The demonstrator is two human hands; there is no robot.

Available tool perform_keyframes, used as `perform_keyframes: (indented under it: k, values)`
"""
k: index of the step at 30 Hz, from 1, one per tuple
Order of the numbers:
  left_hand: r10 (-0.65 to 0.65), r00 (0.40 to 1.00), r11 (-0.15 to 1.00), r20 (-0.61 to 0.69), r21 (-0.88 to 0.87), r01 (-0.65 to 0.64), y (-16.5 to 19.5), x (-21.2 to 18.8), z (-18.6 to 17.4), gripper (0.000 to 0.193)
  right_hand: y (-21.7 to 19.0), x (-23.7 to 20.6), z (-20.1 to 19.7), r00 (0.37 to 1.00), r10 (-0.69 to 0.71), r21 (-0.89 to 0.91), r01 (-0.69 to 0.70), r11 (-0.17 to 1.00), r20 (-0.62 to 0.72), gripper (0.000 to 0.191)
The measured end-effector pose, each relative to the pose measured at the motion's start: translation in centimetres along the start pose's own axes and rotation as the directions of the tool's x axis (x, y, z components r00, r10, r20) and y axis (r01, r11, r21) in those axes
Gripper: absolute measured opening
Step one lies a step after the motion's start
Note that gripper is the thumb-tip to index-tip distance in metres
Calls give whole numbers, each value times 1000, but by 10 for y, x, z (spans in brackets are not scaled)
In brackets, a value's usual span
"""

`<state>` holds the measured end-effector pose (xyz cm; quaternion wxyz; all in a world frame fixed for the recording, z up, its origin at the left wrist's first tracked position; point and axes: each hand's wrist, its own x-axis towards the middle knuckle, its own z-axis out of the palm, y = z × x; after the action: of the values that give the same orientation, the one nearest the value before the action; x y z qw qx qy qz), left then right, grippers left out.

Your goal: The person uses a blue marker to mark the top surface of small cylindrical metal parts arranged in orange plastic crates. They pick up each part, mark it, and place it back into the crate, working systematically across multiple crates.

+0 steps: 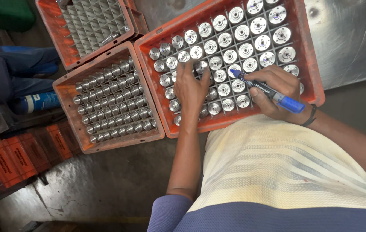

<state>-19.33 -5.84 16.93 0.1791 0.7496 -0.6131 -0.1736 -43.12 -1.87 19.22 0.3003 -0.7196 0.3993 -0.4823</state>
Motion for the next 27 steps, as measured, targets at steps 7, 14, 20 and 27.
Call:
perform_keyframes:
  k: [7, 14, 20, 27]
  values:
    - [138, 989, 990, 47, -33, -137, -29, 23, -23, 52, -7, 0, -6, 999, 23, 8, -23, 1000, 23, 21]
    - [110, 978, 318, 178, -938, 135, -16, 13, -11, 44, -21, 23, 5, 933, -281, -26, 294, 955, 226, 20]
    - [11, 956, 176, 295, -941, 288, 0, -5, 36, 36, -23, 27, 9, 938, -254, 28, 255, 967, 237, 22]
    - [-43, 907, 186, 418, -889, 418, 3, -3, 28, 29, -16, 15, 13, 946, -160, 60, 149, 987, 281, 23]
